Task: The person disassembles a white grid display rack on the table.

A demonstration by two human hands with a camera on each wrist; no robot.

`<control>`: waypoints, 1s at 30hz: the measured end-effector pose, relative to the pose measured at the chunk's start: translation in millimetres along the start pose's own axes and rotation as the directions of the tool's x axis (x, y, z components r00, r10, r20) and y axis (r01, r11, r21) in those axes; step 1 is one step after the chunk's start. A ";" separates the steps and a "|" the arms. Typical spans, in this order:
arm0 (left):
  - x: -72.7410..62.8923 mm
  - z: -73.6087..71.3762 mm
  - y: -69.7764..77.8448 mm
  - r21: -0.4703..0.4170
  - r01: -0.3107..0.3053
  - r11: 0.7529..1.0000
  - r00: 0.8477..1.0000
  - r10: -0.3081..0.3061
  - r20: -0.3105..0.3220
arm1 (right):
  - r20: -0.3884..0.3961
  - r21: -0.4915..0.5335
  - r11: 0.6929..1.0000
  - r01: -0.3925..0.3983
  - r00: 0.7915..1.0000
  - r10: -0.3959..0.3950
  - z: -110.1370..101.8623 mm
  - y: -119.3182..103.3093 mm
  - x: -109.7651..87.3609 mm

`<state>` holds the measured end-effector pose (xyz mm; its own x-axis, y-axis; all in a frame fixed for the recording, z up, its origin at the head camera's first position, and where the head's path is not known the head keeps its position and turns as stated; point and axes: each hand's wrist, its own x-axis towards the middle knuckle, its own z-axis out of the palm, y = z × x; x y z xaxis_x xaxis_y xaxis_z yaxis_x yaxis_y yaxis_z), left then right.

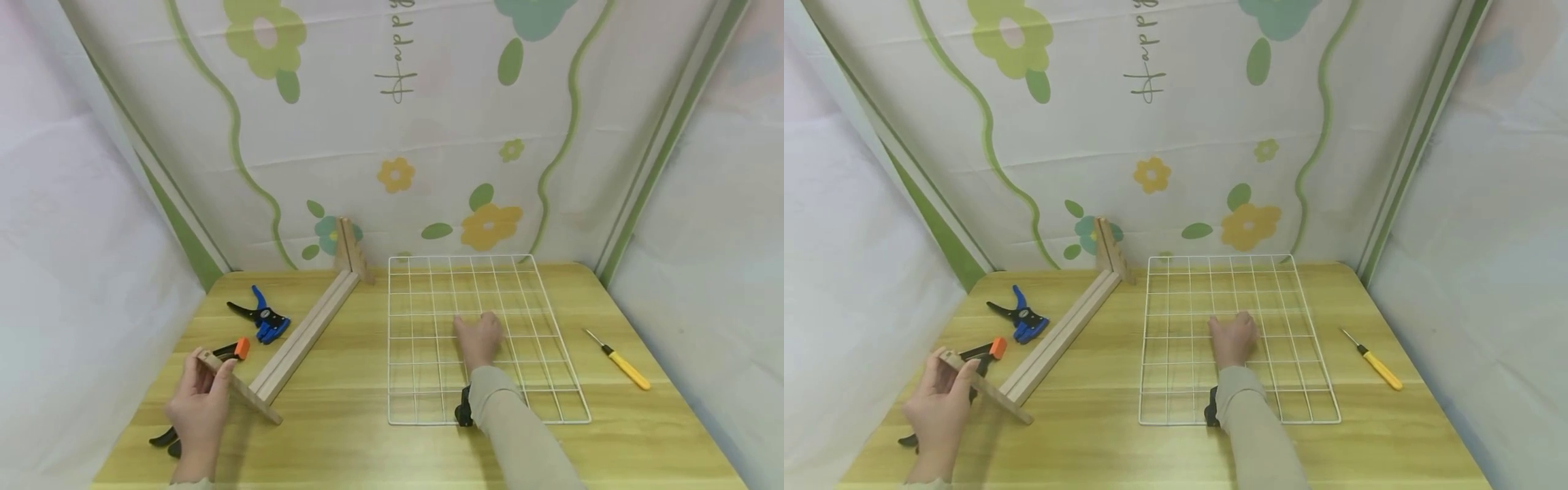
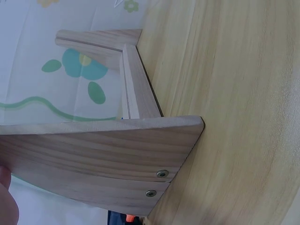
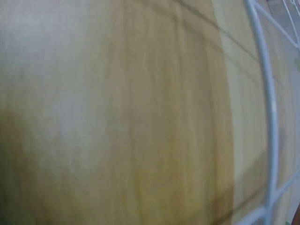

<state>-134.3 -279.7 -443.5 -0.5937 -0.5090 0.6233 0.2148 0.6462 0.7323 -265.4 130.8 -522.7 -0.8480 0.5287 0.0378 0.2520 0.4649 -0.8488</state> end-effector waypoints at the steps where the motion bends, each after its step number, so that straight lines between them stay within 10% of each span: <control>1: 0.0 0.0 0.0 0.000 0.007 1.000 1.000 -0.007 0.004 | 0.000 0.010 1.000 -0.007 1.000 0.007 0.8 0.9 -0.5; 30: -1.5 0.2 -1.6 -0.004 0.012 1.000 1.000 -0.012 0.004 | 0.008 -0.193 0.973 0.124 0.992 -0.124 10.3 12.4 -5.0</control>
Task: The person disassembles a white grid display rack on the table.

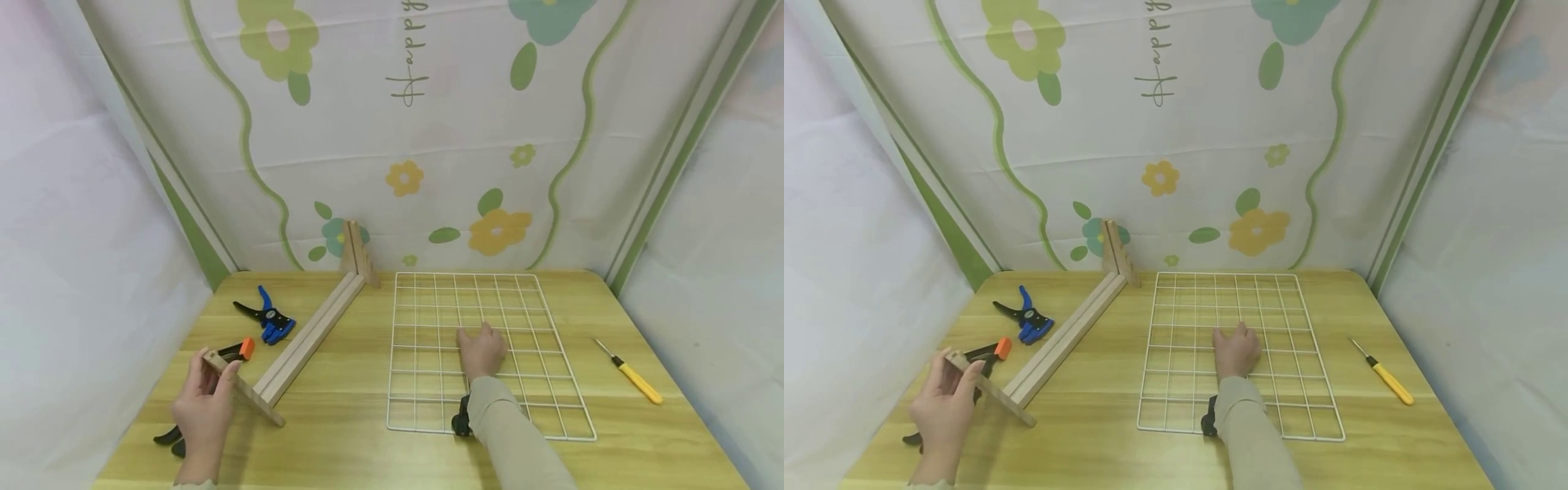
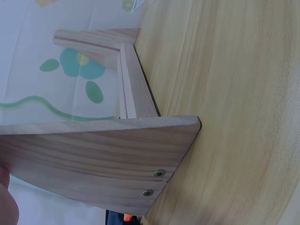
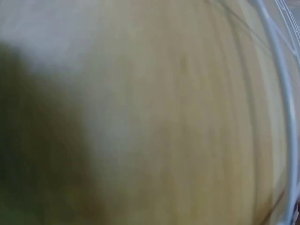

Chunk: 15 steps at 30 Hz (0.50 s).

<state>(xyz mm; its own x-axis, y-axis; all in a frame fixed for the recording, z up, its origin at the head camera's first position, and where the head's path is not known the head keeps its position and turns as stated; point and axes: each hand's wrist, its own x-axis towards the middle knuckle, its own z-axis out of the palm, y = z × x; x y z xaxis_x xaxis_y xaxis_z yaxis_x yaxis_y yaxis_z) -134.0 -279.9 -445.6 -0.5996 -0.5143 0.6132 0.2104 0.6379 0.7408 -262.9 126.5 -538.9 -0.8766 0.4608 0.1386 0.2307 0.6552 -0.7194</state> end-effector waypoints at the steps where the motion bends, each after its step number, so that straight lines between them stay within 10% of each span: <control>1: 0.4 0.0 0.6 0.002 -0.001 1.000 1.000 0.001 0.000 | 0.005 -0.003 1.000 -0.004 1.000 0.004 0.9 -0.5 -0.1; 15: -1.2 0.1 1.2 0.018 0.025 1.000 1.000 -0.026 0.006 | 0.030 -0.027 0.997 0.071 0.997 -0.071 7.3 1.1 4.0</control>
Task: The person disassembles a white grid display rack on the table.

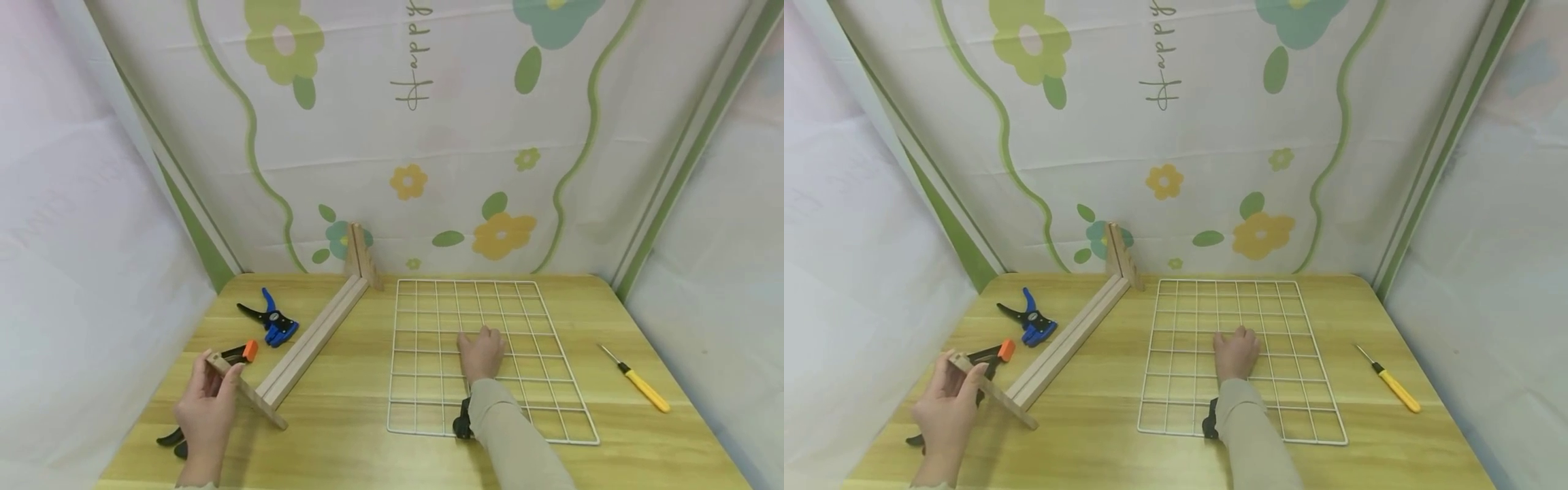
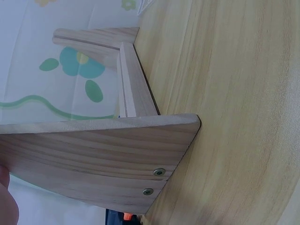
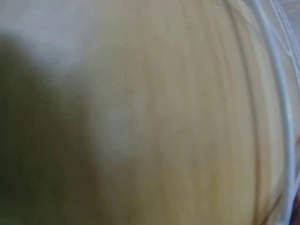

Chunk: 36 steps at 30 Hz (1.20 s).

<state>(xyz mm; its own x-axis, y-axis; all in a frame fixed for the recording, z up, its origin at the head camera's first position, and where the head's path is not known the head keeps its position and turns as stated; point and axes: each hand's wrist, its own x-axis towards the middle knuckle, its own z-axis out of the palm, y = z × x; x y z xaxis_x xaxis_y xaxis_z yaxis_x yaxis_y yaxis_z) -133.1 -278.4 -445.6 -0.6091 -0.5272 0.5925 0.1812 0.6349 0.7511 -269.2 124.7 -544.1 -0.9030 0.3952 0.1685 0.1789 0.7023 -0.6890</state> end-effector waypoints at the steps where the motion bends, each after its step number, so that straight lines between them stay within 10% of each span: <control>1: -0.6 -0.1 0.4 0.000 0.004 1.000 1.000 -0.004 -0.001 | 0.003 -0.012 1.000 0.007 1.000 -0.007 -0.7 -0.1 -0.3; 24: 1.5 7.7 -1.6 -0.006 -0.006 1.000 1.000 0.006 0.014 | 0.030 -0.111 0.993 0.040 0.999 -0.037 -7.7 7.5 4.0; 33: 10.0 -3.6 -1.6 -0.095 0.167 0.981 0.986 -0.164 0.040 | 0.127 0.239 0.970 -0.035 0.992 0.005 -35.5 -7.7 15.3; 36: 16.6 -9.9 5.9 -0.150 0.104 0.983 0.994 -0.107 -0.015 | 0.088 0.278 0.960 0.041 0.994 -0.068 -62.7 -9.3 22.8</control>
<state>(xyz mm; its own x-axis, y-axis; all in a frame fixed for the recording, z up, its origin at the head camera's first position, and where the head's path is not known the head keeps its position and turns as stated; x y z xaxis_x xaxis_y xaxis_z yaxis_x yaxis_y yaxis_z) -134.5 -289.0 -428.4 -0.6138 -0.6005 0.5125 0.2306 0.4846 0.8438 -267.0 164.3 -489.6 -0.9440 0.2930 0.1519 0.0264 0.5259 -0.8502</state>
